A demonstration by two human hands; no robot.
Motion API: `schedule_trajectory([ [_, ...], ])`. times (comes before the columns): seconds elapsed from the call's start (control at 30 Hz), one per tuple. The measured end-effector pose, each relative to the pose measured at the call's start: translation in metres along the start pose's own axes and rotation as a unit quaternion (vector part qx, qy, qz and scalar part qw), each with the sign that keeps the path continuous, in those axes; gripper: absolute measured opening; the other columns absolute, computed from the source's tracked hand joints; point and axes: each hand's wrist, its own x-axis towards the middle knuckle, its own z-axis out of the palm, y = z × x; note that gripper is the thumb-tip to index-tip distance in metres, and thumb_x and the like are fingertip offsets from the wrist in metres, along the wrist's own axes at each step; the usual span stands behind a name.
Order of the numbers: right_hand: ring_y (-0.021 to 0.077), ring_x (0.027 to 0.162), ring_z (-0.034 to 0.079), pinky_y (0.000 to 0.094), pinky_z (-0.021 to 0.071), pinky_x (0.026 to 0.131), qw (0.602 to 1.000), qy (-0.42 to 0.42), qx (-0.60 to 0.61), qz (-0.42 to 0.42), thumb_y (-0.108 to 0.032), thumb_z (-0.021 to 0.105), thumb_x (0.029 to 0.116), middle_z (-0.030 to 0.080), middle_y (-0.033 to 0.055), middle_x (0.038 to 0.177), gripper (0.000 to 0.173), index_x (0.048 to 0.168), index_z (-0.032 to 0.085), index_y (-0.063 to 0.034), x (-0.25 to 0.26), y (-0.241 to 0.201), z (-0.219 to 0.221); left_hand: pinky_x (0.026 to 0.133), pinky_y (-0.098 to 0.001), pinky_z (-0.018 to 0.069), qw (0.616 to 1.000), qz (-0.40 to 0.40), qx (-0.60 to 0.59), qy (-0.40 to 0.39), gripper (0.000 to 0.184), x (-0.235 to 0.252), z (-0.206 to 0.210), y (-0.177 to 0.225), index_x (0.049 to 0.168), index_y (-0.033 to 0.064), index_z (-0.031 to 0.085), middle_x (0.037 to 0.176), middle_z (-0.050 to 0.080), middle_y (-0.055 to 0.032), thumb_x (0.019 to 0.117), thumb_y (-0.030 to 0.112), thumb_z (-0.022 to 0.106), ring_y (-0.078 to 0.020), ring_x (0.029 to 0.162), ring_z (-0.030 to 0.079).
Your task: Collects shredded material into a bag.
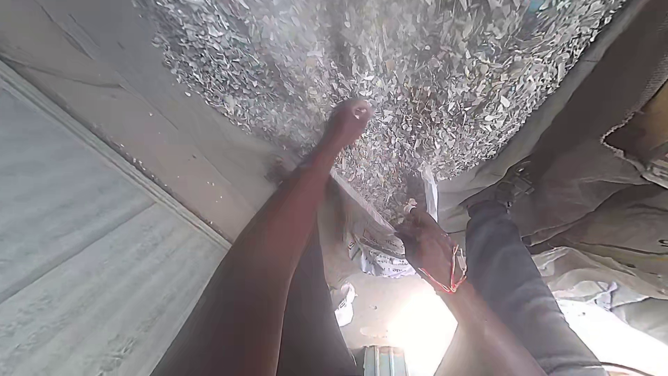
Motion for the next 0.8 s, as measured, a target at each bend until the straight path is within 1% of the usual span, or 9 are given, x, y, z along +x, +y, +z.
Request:
schedule_trajectory([
  [0.07,0.0355,0.106,0.069,0.0511,0.0584,0.083,0.999,0.027,-0.005,-0.032,-0.021,0.070,0.0901,0.071,0.0199,0.118,0.016,0.095,0.082,-0.0113,-0.001,0.004,0.006,0.105,-0.0466,0.0515,0.965,-0.084,-0.016,0.249,0.043,0.009,-0.077,-0.038,0.132,0.0004,0.062,0.128,0.067,-0.0183,0.1051,0.033,0.054,-0.0276,0.119,0.066],
  [0.17,0.0337,0.096,0.071,0.0485,0.0591,0.076,0.995,0.071,-0.006,-0.066,-0.022,0.070,0.0891,0.071,0.0201,0.110,0.015,0.089,0.081,-0.0117,0.000,0.007,0.014,0.110,-0.0485,0.0456,0.885,-0.231,-0.068,0.398,0.069,0.001,-0.128,-0.131,0.147,0.0008,0.048,0.140,0.057,-0.0237,0.0994,0.050,0.059,-0.0324,0.131,0.057],
  [0.23,0.0296,0.089,0.069,0.0443,0.0579,0.072,0.993,0.089,-0.005,-0.081,-0.026,0.067,0.0901,0.071,0.0174,0.104,0.018,0.088,0.081,-0.0146,0.001,0.008,0.021,0.117,-0.0536,0.0389,0.865,-0.302,-0.138,0.376,0.096,-0.015,-0.115,-0.183,0.162,0.0081,0.025,0.157,0.042,-0.0246,0.0930,0.062,0.065,-0.0352,0.144,0.044],
  [0.37,0.0224,0.079,0.065,0.0378,0.0556,0.065,0.992,0.107,-0.006,-0.070,-0.028,0.066,0.0902,0.068,0.0125,0.094,0.019,0.090,0.082,-0.0184,0.004,0.007,0.025,0.113,-0.0702,0.0337,0.834,-0.367,-0.284,0.298,0.112,-0.015,-0.040,-0.229,0.167,0.0215,0.001,0.167,0.023,-0.0212,0.0882,0.078,0.058,-0.0397,0.152,0.028],
  [0.43,0.0198,0.078,0.065,0.0348,0.0550,0.065,0.991,0.110,-0.007,-0.075,-0.027,0.065,0.0898,0.067,0.0106,0.091,0.019,0.091,0.082,-0.0207,0.007,0.006,0.026,0.113,-0.0700,0.0356,0.803,-0.365,-0.341,0.326,0.115,0.004,-0.005,-0.230,0.167,0.0209,0.001,0.169,0.021,-0.0180,0.0858,0.081,0.057,-0.0371,0.153,0.028],
  [0.53,0.0173,0.077,0.063,0.0319,0.0538,0.065,0.992,0.098,0.005,-0.083,-0.025,0.063,0.0900,0.065,0.0083,0.086,0.019,0.091,0.082,-0.0229,0.009,0.004,0.030,0.121,-0.0594,0.0311,0.782,-0.334,-0.373,0.372,0.111,0.017,0.019,-0.199,0.167,0.0159,0.003,0.170,0.019,-0.0173,0.0903,0.073,0.060,-0.0308,0.156,0.024],
  [0.63,0.0182,0.078,0.063,0.0327,0.0540,0.065,0.994,0.076,0.005,-0.083,-0.021,0.064,0.0895,0.066,0.0091,0.088,0.019,0.093,0.083,-0.0234,0.008,0.000,0.031,0.121,-0.0503,0.0341,0.827,-0.265,-0.347,0.355,0.111,0.008,0.030,-0.177,0.164,0.0068,0.016,0.164,0.031,-0.0199,0.0865,0.060,0.075,-0.0283,0.151,0.034],
  [0.73,0.0192,0.079,0.064,0.0336,0.0545,0.065,0.994,0.057,-0.006,-0.090,-0.020,0.064,0.0898,0.066,0.0095,0.089,0.019,0.094,0.083,-0.0229,0.009,-0.003,0.027,0.117,-0.0442,0.0424,0.909,-0.178,-0.285,0.246,0.105,-0.004,0.027,-0.153,0.157,0.0017,0.031,0.152,0.048,-0.0197,0.0815,0.053,0.083,-0.0249,0.140,0.049],
  [0.8,0.0200,0.080,0.064,0.0353,0.0551,0.066,0.995,0.038,-0.020,-0.088,-0.021,0.065,0.0905,0.066,0.0100,0.091,0.019,0.095,0.083,-0.0227,0.008,-0.003,0.024,0.115,-0.0543,0.0410,0.960,-0.139,-0.186,0.154,0.100,-0.008,0.025,-0.135,0.150,-0.0009,0.043,0.147,0.052,-0.0236,0.0781,0.055,0.085,-0.0332,0.138,0.050],
])
